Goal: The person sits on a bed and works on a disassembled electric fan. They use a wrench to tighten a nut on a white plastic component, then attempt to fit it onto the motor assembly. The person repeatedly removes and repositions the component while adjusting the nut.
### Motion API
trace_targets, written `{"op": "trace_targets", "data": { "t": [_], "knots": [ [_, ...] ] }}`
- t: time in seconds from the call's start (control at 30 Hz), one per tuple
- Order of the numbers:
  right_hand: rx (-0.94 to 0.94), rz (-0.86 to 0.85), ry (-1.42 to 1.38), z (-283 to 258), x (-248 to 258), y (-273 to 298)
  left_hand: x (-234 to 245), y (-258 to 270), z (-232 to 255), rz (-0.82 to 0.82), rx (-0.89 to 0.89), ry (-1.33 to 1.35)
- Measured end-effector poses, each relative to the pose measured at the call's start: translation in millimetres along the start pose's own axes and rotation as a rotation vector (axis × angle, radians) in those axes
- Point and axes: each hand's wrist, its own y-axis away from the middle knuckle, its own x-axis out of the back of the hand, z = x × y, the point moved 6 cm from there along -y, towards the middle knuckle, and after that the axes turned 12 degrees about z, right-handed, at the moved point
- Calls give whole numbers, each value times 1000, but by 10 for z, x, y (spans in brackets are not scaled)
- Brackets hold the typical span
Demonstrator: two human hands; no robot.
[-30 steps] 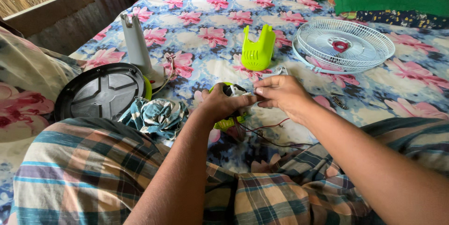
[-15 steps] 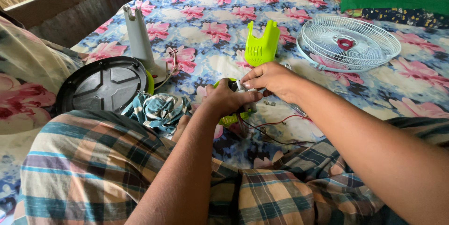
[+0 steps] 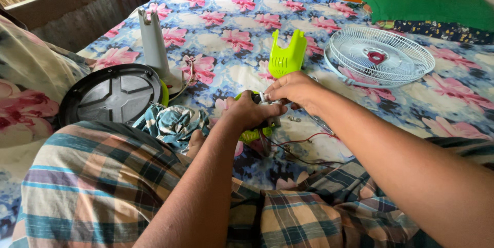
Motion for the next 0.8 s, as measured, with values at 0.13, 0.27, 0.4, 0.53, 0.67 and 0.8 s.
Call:
{"op": "trace_targets", "data": {
  "t": [0.13,0.27,0.4,0.53,0.67,0.8],
  "knots": [
    [240,65,69,-99,-7,37,-22,52,-22,18,24,-3],
    [264,48,80,-15,96,27,-33,78,-7,22,34,23],
    [62,130,52,374,509,-84,0,100,-12,32,18,36],
    [-28,331,165,1072,1326,-45,-1,107,-5,29,27,45],
    [-285,423,215,1662,1739,-144,2,93,14,27,40,33],
    [-300,310,508,1804,1531,-298,0,100,7,18,28,21]
  ]
}}
